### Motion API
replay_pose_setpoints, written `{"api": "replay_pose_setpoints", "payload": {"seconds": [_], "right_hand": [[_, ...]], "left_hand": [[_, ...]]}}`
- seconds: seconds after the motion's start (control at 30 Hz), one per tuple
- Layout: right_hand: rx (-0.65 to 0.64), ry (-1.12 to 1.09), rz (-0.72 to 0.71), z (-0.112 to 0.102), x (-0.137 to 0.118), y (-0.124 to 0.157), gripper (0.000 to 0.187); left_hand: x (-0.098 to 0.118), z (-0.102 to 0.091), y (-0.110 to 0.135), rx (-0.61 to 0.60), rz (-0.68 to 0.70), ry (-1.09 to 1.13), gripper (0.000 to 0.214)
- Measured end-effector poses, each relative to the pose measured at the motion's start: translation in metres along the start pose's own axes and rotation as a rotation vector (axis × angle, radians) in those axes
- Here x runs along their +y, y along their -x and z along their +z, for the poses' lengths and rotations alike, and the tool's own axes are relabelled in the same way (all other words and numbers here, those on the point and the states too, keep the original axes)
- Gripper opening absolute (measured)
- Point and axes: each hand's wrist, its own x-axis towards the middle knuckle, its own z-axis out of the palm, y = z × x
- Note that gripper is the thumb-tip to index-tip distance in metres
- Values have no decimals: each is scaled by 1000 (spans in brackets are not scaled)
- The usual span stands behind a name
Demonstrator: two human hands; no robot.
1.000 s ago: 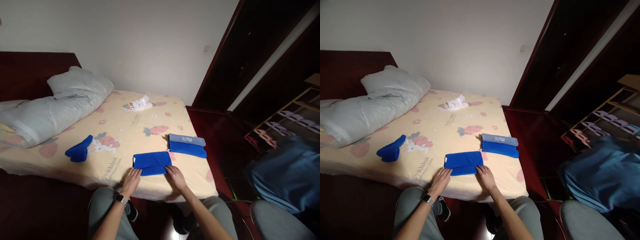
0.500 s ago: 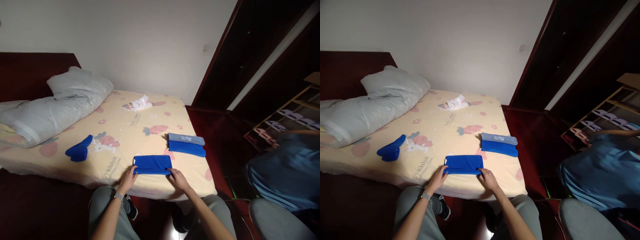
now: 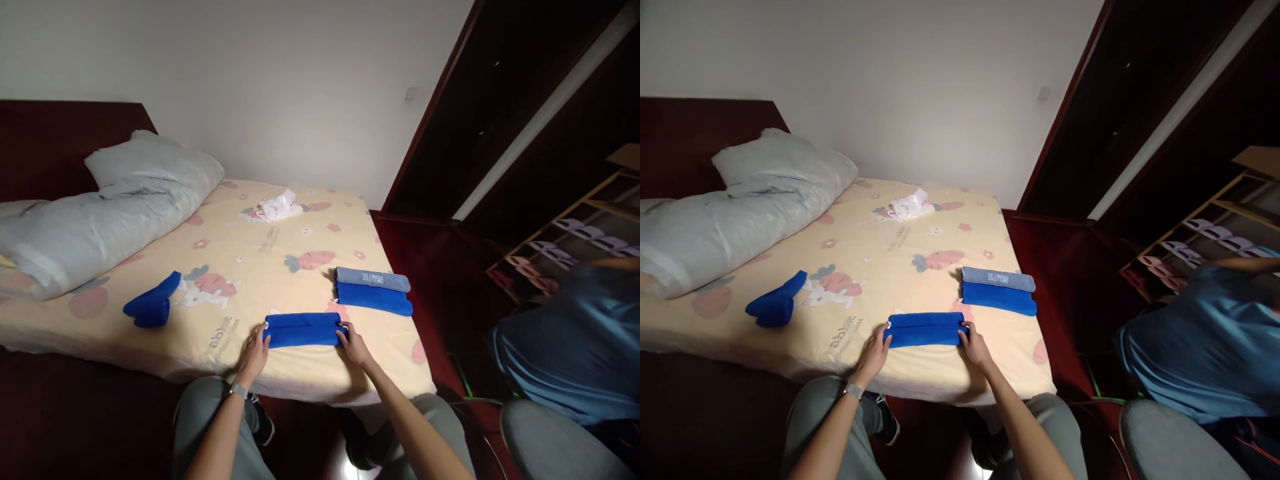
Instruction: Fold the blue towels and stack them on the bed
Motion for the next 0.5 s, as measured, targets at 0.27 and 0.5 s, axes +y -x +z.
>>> {"api": "replay_pose_setpoints", "payload": {"seconds": [0.27,0.5], "right_hand": [[35,436,-100,-1,-13,-5,40],[233,521,-328,4,-36,22,40]], "left_hand": [[10,-15,-5,46,25,-188,41],[42,-13,-2,-22,327,-169,50]]}}
